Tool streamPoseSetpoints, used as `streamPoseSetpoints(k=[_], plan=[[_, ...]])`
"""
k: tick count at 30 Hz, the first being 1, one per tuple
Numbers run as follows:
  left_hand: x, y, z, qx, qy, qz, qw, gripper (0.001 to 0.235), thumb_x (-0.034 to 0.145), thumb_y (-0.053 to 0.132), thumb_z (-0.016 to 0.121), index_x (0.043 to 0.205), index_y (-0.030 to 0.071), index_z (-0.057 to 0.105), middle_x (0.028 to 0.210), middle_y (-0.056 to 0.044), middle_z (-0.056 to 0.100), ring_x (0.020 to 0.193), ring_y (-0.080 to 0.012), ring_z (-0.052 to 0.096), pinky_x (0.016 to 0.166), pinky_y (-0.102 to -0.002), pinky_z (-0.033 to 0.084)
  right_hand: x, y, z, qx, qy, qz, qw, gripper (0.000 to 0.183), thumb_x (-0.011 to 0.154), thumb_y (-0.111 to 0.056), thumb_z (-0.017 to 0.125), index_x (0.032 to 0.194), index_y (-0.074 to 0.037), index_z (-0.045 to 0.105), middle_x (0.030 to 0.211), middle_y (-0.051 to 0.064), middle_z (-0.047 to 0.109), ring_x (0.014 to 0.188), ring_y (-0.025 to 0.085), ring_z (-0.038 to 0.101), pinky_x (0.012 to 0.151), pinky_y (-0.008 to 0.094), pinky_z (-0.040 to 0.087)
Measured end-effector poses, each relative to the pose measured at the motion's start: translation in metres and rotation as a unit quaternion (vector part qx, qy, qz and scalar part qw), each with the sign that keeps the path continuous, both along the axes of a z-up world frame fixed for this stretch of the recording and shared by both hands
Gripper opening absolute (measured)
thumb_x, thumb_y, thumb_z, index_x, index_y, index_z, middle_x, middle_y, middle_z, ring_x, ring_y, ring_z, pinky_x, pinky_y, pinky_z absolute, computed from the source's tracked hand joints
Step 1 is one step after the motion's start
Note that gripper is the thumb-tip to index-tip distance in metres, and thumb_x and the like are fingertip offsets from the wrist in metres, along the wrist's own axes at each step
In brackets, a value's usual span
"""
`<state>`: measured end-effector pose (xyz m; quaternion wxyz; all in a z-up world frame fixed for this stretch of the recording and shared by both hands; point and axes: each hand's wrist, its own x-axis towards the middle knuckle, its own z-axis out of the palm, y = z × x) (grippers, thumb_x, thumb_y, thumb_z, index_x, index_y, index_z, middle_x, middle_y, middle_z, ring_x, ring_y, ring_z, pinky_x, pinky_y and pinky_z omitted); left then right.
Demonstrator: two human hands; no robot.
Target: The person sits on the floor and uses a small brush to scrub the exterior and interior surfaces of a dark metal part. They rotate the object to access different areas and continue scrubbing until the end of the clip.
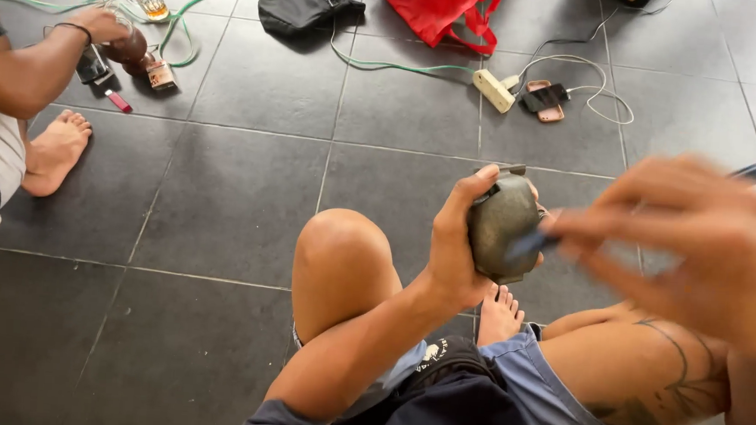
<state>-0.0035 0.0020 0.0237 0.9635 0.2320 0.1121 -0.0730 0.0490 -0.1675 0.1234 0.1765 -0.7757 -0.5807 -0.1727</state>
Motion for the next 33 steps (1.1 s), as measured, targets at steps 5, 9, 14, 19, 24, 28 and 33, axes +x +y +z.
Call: streamPoseSetpoints(k=[5,9,14,19,24,28,33], plan=[[0.002,-0.002,0.001,-0.029,-0.063,0.016,0.997,0.041,0.095,0.045,0.055,0.092,0.005,0.065,0.08,-0.01,0.068,0.075,-0.0224,0.069,0.061,-0.033,0.052,-0.003,0.0,0.008,-0.013,0.024,-0.021,0.999,0.019,0.09,-0.015,0.08,0.108,-0.018,0.081,0.085,0.0,0.068,0.07,0.019,0.059,0.069,0.034,0.049],[-0.004,-0.003,0.006,-0.027,-0.093,0.004,0.995,0.042,0.097,0.044,0.054,0.09,0.003,0.063,0.077,-0.012,0.066,0.075,-0.0216,0.068,0.067,-0.031,0.052,-0.02,0.005,0.01,-0.059,0.027,0.053,0.996,0.017,0.089,-0.019,0.074,0.105,-0.021,0.076,0.079,-0.004,0.063,0.063,0.019,0.056,0.062,0.034,0.048],[-0.001,-0.007,-0.001,-0.021,-0.066,-0.019,0.997,0.041,0.095,0.046,0.055,0.092,0.006,0.064,0.08,-0.009,0.067,0.072,-0.021,0.067,0.057,-0.032,0.05,-0.014,0.002,0.014,-0.026,0.018,-0.02,0.999,0.017,0.089,-0.02,0.08,0.106,-0.019,0.081,0.084,0.0,0.067,0.066,0.015,0.059,0.058,0.032,0.048],[-0.005,-0.01,-0.004,0.028,-0.05,-0.033,0.998,0.045,0.093,0.047,0.053,0.096,0.004,0.066,0.082,-0.005,0.064,0.065,-0.0167,0.06,0.055,-0.033,0.055,-0.007,-0.005,0.013,-0.036,0.017,-0.024,0.999,0.016,0.089,-0.023,0.076,0.105,-0.024,0.08,0.081,-0.001,0.068,0.063,0.015,0.06,0.057,0.031,0.046],[-0.005,-0.011,-0.001,0.132,-0.12,0.019,0.984,0.038,0.097,0.04,0.052,0.085,0.006,0.064,0.076,-0.003,0.062,0.067,-0.0118,0.056,0.059,-0.028,0.045,0.002,-0.002,0.013,-0.045,0.078,0.03,0.996,0.028,0.089,-0.019,0.076,0.117,-0.023,0.077,0.088,-0.003,0.067,0.074,0.016,0.058,0.072,0.033,0.045],[-0.005,-0.008,-0.007,0.131,-0.128,0.012,0.983,0.052,0.1,0.044,0.049,0.098,-0.004,0.068,0.095,-0.015,0.07,0.072,-0.0274,0.071,0.064,-0.034,0.056,0.023,-0.005,0.01,-0.026,0.032,-0.078,0.996,0.021,0.091,-0.022,0.081,0.113,-0.023,0.081,0.085,-0.005,0.068,0.079,0.016,0.06,0.078,0.038,0.038],[-0.009,-0.005,-0.017,0.177,-0.293,0.053,0.938,0.082,0.091,0.074,0.057,0.113,-0.005,0.065,0.106,-0.014,0.071,0.082,-0.0239,0.073,0.071,-0.035,0.062,0.02,-0.009,0.018,-0.019,0.078,-0.013,0.997,0.025,0.089,-0.024,0.081,0.114,-0.024,0.078,0.091,-0.005,0.069,0.084,0.013,0.063,0.095,0.036,0.038]])
